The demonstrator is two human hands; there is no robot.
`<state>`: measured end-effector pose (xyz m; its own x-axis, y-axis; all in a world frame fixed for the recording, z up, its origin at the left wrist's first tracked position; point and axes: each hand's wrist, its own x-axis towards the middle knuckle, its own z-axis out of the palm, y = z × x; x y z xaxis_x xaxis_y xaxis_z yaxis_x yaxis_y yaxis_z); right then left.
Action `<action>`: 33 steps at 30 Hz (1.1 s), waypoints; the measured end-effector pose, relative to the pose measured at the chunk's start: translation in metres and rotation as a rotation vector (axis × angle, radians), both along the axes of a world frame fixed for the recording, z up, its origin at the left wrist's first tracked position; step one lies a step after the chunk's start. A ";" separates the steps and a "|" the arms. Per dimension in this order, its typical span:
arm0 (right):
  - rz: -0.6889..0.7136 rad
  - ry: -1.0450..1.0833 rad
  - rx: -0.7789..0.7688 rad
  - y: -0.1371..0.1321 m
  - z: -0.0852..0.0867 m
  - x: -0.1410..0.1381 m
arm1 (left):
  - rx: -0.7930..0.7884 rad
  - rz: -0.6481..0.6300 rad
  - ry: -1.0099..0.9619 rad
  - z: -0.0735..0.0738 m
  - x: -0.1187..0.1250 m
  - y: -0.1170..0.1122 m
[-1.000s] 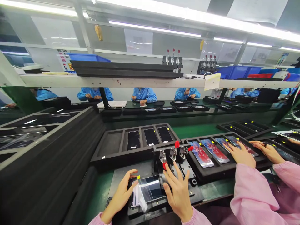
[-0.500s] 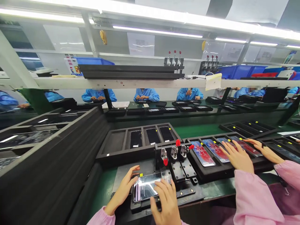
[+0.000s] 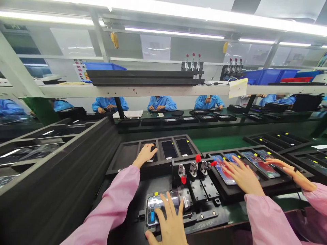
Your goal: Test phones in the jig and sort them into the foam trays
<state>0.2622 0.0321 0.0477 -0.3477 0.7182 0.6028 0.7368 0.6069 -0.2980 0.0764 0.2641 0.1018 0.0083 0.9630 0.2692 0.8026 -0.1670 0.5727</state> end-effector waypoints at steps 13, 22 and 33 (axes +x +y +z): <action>-0.094 -0.246 0.224 0.097 -0.004 0.247 | -0.100 0.157 0.334 -0.021 0.007 0.045; -0.147 -0.704 0.259 0.061 -0.043 0.263 | -0.230 0.077 0.355 -0.016 -0.002 0.053; -0.170 -0.731 0.234 0.054 -0.066 0.280 | -0.340 -0.024 0.322 -0.010 -0.011 0.054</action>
